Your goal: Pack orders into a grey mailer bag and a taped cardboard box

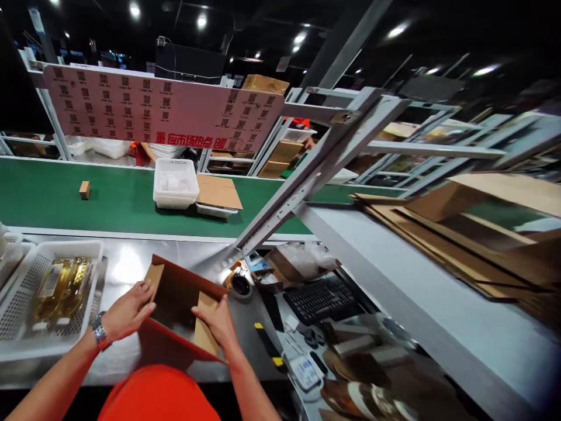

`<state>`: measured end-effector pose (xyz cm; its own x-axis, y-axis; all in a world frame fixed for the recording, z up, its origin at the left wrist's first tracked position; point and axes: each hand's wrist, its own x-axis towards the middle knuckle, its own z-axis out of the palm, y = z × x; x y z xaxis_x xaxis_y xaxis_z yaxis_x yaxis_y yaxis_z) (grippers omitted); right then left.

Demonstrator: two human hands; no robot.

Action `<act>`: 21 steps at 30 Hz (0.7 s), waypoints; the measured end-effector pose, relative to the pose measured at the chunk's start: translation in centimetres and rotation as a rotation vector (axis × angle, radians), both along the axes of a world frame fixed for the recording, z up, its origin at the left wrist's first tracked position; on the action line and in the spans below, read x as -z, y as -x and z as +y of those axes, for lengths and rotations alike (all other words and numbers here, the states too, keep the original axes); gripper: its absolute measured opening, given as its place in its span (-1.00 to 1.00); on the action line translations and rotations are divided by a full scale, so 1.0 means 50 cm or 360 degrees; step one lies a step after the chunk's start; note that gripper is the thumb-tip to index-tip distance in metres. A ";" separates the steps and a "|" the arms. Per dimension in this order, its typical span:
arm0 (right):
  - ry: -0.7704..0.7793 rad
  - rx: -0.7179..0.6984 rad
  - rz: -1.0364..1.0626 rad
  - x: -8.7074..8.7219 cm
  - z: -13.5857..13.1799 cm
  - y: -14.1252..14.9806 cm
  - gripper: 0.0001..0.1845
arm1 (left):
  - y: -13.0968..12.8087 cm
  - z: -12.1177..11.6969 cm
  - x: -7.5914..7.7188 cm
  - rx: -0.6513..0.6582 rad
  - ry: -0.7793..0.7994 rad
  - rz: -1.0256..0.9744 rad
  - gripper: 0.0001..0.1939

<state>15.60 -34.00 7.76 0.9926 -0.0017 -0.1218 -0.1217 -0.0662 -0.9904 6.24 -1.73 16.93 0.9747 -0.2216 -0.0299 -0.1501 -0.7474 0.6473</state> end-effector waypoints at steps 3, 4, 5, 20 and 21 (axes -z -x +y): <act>0.0246 0.0075 -0.0099 -0.001 0.022 -0.006 -0.08 | 0.015 -0.001 -0.029 0.0115 -0.0251 0.0126 -0.13; 0.0283 0.0062 -0.0121 -0.003 0.023 -0.006 -0.12 | 0.014 -0.004 -0.038 0.0121 -0.0310 0.0156 -0.09; 0.0299 0.0049 -0.0133 -0.004 0.022 -0.006 -0.17 | 0.009 -0.007 -0.046 0.0121 -0.0355 0.0168 -0.11; -0.0801 -0.0108 0.0395 -0.029 -0.024 -0.044 -0.35 | -0.095 -0.052 0.167 -0.0704 0.0224 -0.0458 0.03; -0.0772 -0.0138 0.0356 -0.018 -0.030 -0.038 -0.42 | -0.092 -0.050 0.174 -0.0762 0.0277 -0.0494 0.18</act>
